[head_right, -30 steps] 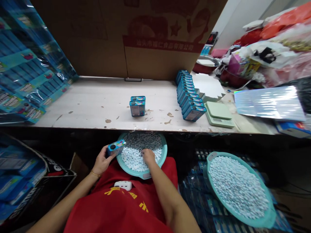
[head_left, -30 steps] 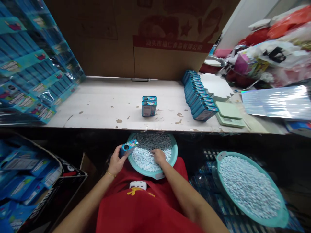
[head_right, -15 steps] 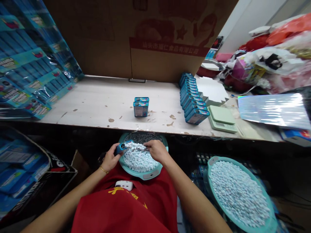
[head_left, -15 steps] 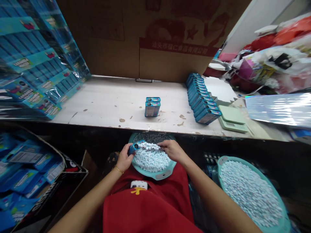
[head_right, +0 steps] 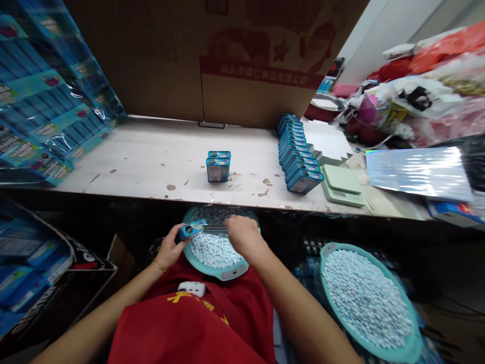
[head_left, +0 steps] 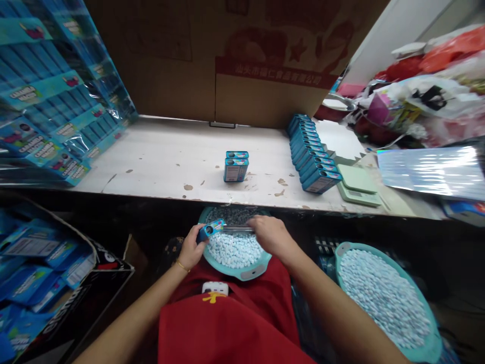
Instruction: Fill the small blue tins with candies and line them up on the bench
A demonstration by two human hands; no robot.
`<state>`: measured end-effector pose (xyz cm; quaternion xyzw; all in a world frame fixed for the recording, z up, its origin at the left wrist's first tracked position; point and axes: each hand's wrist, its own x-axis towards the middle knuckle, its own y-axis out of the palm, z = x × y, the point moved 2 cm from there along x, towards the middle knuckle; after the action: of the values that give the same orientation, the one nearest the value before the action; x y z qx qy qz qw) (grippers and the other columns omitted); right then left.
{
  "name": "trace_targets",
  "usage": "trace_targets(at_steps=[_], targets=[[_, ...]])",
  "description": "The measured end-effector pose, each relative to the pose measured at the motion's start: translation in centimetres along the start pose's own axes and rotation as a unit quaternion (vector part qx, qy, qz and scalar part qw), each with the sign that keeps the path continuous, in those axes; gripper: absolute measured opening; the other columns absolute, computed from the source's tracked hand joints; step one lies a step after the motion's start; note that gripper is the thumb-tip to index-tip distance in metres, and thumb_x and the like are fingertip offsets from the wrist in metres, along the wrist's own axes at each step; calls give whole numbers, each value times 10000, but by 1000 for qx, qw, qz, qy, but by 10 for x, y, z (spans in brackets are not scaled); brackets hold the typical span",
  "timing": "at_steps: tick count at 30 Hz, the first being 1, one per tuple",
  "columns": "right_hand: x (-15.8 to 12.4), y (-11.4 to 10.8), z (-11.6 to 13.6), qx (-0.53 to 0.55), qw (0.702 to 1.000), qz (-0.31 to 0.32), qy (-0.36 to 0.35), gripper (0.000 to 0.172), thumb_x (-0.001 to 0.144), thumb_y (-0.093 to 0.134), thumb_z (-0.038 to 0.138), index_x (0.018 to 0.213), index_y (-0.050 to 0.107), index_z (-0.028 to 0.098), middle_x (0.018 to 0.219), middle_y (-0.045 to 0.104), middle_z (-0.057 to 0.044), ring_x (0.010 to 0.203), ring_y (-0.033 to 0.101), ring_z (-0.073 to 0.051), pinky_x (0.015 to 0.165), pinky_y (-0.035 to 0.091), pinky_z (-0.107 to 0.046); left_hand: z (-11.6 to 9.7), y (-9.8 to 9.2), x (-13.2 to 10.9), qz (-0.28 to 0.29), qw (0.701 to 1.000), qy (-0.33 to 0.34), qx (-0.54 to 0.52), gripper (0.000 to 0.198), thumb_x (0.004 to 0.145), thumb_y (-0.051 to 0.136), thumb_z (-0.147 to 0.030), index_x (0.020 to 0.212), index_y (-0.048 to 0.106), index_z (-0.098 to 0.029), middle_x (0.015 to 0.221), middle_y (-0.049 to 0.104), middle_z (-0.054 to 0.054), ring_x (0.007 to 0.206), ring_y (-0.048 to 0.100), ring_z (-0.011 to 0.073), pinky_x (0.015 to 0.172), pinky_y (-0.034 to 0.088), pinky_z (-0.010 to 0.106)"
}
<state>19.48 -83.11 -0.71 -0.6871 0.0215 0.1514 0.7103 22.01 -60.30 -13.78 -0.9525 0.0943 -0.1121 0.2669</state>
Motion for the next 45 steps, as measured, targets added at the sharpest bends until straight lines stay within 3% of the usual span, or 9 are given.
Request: trace_targets(at_steps=[4, 8, 13, 18, 23, 28, 33, 40, 45], targets=[[8, 77, -41, 78, 987, 60, 123, 320, 756, 354, 63, 881, 619, 192, 916, 633, -102, 865, 583, -192, 713, 414, -286, 13, -11, -5, -12, 999, -45, -23, 362, 723, 522, -281, 1065, 436, -199, 1002, 549, 52, 926, 524, 184, 865, 395, 348], [35, 149, -16, 145, 979, 60, 128, 354, 765, 361, 85, 971, 620, 212, 952, 643, -80, 923, 571, -195, 761, 418, -292, 19, -16, -7, -40, 996, -75, -35, 407, 709, 551, -358, 1067, 445, -196, 994, 565, 50, 917, 536, 193, 853, 402, 344], [57, 179, 7, 281, 954, 13, 104, 330, 758, 410, 129, 979, 636, 223, 1021, 632, -40, 976, 548, -206, 820, 409, -295, 17, -19, -5, -47, 995, -74, -54, 417, 697, 568, -375, 1049, 456, -182, 991, 567, 55, 915, 534, 190, 857, 401, 343], [43, 157, -22, 396, 915, -14, 75, 315, 721, 430, 140, 950, 646, 144, 867, 668, -50, 810, 588, -180, 716, 441, -261, 17, -23, -2, -55, 994, -69, -70, 411, 693, 568, -371, 1038, 461, -176, 997, 563, 57, 931, 529, 193, 865, 397, 350], [21, 91, -32, 428, 902, -39, 35, 316, 701, 437, 166, 926, 659, 160, 791, 667, -39, 734, 577, -161, 675, 439, -264, 8, -14, 1, -38, 996, -61, -42, 397, 701, 551, -309, 1062, 446, -178, 991, 562, 51, 913, 531, 183, 856, 400, 335], [13, 23, -6, 254, 967, -20, -2, 313, 734, 410, 137, 881, 666, 241, 914, 658, -29, 877, 567, -172, 753, 405, -264, -4, 2, 2, 1, 999, -30, -15, 371, 698, 490, -190, 1067, 448, -188, 1004, 547, 57, 940, 521, 195, 867, 395, 355], [16, -10, 36, 32, 999, 20, 0, 287, 730, 392, 94, 844, 641, 180, 887, 637, -107, 829, 588, -213, 695, 415, -297, -9, 8, 2, 4, 1000, 22, 7, 376, 674, 467, -133, 1047, 473, -185, 1037, 529, 70, 997, 493, 205, 908, 367, 366], [8, -20, 33, 12, 1000, 1, -27, 284, 756, 359, 95, 857, 607, 190, 887, 620, -92, 804, 589, -204, 663, 411, -289, -4, 2, 0, -3, 1000, 2, -14, 368, 685, 488, -172, 1053, 469, -190, 1033, 540, 62, 979, 508, 200, 894, 375, 357], [5, 47, -39, 52, 994, 15, 97, 388, 733, 343, 52, 938, 602, 255, 936, 623, -65, 850, 582, -204, 665, 400, -285, 8, -8, -6, -8, 998, -32, -48, 358, 708, 523, -255, 1055, 466, -191, 1038, 555, 57, 968, 520, 194, 887, 380, 343]])
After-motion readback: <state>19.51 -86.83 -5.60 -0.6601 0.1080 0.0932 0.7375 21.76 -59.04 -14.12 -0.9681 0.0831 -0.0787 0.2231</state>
